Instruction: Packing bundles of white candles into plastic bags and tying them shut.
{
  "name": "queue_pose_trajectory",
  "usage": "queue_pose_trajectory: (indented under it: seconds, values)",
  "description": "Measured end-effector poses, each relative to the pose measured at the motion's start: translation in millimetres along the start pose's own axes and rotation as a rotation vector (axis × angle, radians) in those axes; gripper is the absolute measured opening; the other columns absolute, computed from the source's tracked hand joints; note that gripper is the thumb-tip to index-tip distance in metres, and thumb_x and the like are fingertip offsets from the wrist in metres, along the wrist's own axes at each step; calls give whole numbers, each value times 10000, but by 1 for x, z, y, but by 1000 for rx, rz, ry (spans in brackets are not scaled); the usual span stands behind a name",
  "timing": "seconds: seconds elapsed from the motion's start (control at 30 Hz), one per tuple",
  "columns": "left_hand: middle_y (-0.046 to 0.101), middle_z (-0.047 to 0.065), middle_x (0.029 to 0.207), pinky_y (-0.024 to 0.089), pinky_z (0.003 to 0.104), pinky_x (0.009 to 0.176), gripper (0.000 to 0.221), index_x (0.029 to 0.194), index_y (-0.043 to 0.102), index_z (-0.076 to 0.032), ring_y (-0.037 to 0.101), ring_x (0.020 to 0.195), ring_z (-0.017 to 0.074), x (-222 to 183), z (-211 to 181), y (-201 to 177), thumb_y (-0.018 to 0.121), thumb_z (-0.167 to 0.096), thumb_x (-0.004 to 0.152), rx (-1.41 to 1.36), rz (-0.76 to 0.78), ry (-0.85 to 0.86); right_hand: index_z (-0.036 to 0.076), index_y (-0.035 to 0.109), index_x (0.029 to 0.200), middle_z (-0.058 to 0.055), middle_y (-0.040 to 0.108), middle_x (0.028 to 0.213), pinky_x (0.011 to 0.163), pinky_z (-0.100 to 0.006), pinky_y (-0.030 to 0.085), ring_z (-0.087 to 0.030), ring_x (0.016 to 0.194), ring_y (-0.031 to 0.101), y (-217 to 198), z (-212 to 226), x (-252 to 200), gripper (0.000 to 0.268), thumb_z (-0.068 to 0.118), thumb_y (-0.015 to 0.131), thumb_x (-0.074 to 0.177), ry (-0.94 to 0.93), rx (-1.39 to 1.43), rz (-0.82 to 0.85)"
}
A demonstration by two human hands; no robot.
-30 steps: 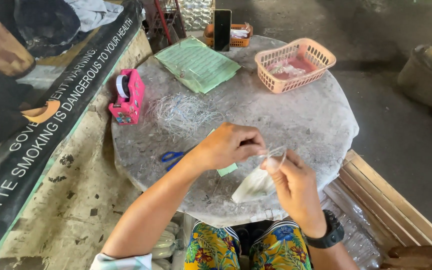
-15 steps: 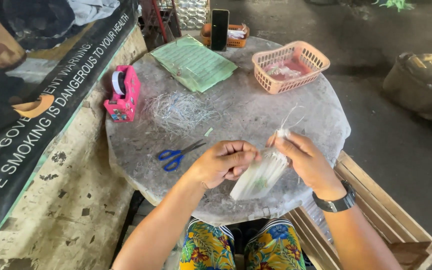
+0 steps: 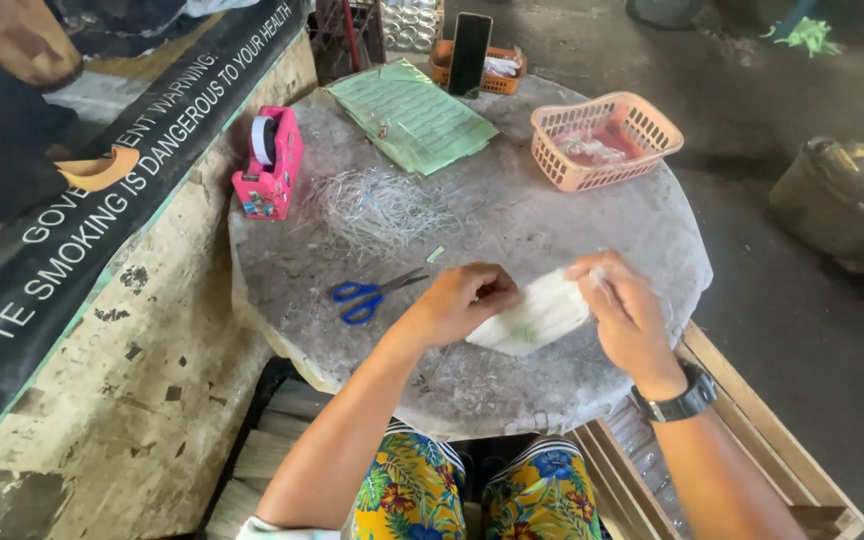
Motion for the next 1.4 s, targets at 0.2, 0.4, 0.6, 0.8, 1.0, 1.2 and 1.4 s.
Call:
queue_pose_trajectory:
  seconds: [0.2, 0.4, 0.6, 0.8, 1.0, 1.2, 1.4]
  values:
    - [502, 218, 1048, 451, 474, 824, 620, 1181, 441, -2, 504, 990, 405, 0, -78, 6, 674, -331, 709, 362, -31, 460, 4, 547, 730, -107, 575, 804, 630, -251, 350, -156, 705, 505, 1, -8, -12, 187, 86, 475, 882, -115, 76, 10]
    - [574, 0, 727, 442, 285, 690, 60, 764, 602, -131, 553, 718, 127, 36, -81, 3, 642, -174, 752, 110, 147, 417, -1, 572, 830, -73, 537, 695, 499, -197, 363, -43, 500, 427, -1, -7, -18, 223, 144, 421, 908, -93, 118, 8]
    - [527, -18, 725, 484, 238, 578, 60, 795, 590, -164, 605, 627, 135, 42, -85, -12, 621, -179, 746, 334, -322, 433, 3, 597, 830, 21, 381, 491, 457, -171, 330, -36, 463, 383, 0, -2, -17, 240, 170, 434, 887, -6, 87, 60]
    - [589, 60, 740, 490, 306, 541, 297, 988, 567, -96, 618, 633, 220, 25, -40, -20, 568, -338, 816, 305, -341, 237, 17, 589, 810, -22, 514, 595, 450, -149, 354, -4, 460, 426, -8, -4, -9, 263, 163, 407, 931, 33, 171, -14]
    - [630, 49, 723, 483, 305, 636, 131, 834, 618, -114, 627, 693, 213, 13, -26, 8, 601, -233, 783, 338, -34, 150, -11, 569, 815, -71, 531, 613, 400, -169, 414, -54, 443, 485, -6, -13, -2, 271, 189, 415, 914, 150, 159, 25]
    - [533, 33, 498, 462, 222, 569, 205, 790, 618, -53, 537, 524, 105, -1, -47, 6, 488, -180, 884, -99, -68, 164, 6, 563, 827, -10, 498, 670, 436, -136, 385, 8, 495, 412, -8, -15, 6, 241, 193, 437, 914, 244, 204, 9]
    - [494, 52, 462, 498, 235, 525, 236, 858, 610, 0, 585, 498, 135, -17, -34, 5, 449, -168, 902, -257, -208, 106, 60, 575, 915, -60, 489, 555, 470, -290, 409, -125, 494, 438, 1, 11, 32, 192, 199, 443, 902, 156, -266, 242]
Point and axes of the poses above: each hand's wrist, its own x-axis towards the middle knuckle, its own y-axis out of the palm, z = x × y, the point moved 6 cm from there along x, towards the middle knuckle
